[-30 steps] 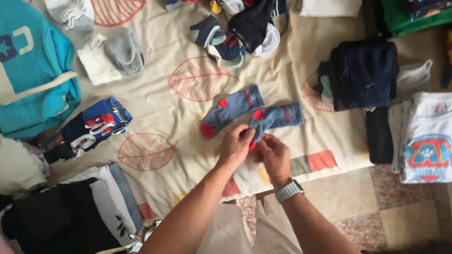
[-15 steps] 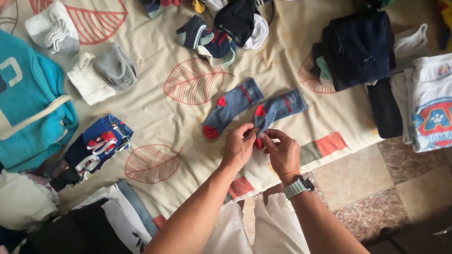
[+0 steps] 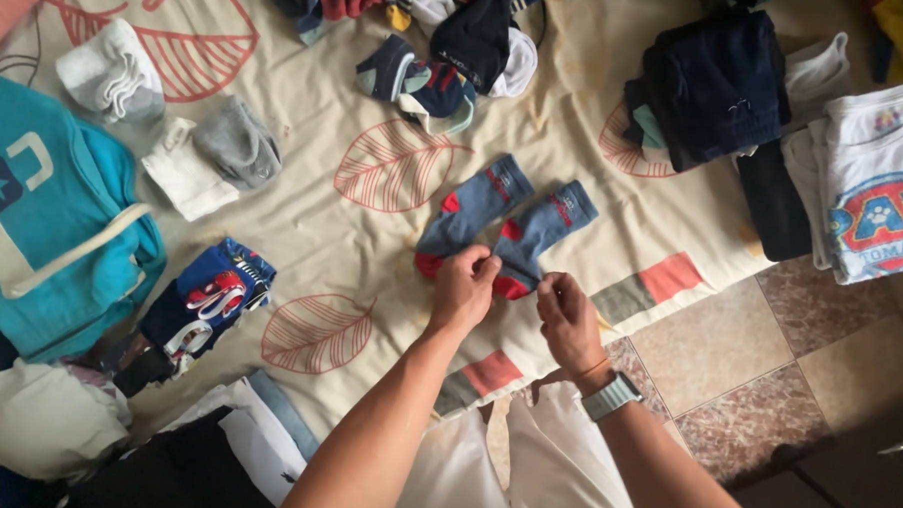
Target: The person sits on the floor and folds multiple pairs of socks one by one, placing each folded pair into a neat pile on the bed.
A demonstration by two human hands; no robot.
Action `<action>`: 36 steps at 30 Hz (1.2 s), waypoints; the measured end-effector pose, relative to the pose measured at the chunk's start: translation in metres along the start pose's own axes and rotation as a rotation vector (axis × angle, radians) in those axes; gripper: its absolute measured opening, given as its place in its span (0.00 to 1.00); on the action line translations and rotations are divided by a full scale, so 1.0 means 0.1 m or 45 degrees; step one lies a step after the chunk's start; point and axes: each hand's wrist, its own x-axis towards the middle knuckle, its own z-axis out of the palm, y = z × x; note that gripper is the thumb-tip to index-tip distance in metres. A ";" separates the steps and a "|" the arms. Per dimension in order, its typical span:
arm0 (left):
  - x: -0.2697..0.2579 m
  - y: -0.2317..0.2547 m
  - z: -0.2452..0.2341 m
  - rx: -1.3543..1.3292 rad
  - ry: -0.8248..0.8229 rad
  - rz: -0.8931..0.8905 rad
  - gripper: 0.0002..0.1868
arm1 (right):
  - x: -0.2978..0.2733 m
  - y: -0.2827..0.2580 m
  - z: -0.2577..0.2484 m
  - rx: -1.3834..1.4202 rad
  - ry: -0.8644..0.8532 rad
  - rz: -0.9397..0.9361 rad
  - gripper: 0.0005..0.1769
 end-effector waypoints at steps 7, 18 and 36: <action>0.02 -0.25 0.20 0.251 0.196 0.153 0.14 | 0.08 0.15 0.19 0.280 -0.020 0.019 0.16; -0.28 -0.07 -0.05 0.187 0.256 0.320 0.09 | 0.88 -0.42 0.02 0.804 0.023 -0.020 0.12; -0.24 0.18 -0.63 0.516 0.549 0.381 0.15 | 0.85 -0.88 0.40 -0.656 0.132 -0.774 0.11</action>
